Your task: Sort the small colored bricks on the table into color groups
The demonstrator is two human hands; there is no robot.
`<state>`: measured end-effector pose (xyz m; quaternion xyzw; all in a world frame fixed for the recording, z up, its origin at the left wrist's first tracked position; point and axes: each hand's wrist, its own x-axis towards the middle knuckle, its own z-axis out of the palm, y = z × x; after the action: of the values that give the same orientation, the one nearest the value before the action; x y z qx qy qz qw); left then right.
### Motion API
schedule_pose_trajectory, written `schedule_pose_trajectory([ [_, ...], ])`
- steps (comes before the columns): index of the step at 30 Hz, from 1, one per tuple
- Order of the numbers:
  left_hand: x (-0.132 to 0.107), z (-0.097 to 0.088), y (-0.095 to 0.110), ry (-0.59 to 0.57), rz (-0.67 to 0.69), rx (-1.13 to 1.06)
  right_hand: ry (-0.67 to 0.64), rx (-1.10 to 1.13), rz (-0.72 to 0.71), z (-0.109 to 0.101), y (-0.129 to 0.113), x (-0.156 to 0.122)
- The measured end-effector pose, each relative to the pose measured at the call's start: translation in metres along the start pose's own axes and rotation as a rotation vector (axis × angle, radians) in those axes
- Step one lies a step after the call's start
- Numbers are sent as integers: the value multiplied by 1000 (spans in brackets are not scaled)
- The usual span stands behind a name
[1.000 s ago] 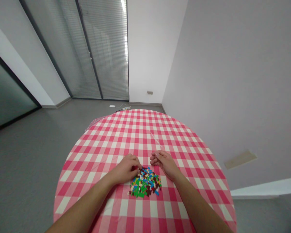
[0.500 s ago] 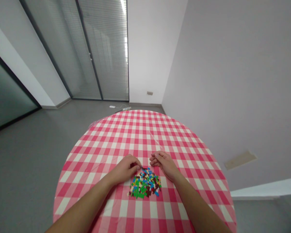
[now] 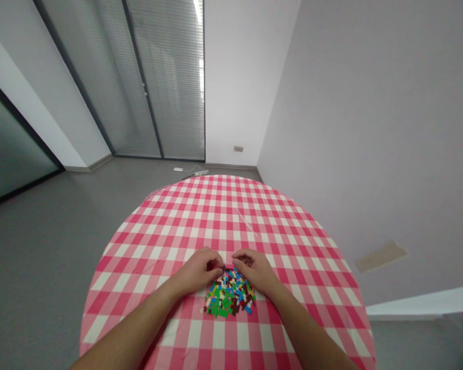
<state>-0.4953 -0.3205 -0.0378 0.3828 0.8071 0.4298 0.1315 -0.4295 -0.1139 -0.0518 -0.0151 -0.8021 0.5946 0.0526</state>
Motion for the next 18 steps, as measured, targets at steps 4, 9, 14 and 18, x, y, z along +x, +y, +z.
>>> schedule_pose_trajectory([
  [4,0,1,-1,30,-15,-14,-64,-77,-46,-1,-6,-1],
  [9,1,7,-5,100,-36,-89,-173,-200,-155,-3,-7,-1],
  [14,2,13,-7,159,-43,-162,-109,-262,-153,0,-9,1],
  [18,2,12,-3,205,-27,-171,-119,-274,-178,1,-14,1],
])
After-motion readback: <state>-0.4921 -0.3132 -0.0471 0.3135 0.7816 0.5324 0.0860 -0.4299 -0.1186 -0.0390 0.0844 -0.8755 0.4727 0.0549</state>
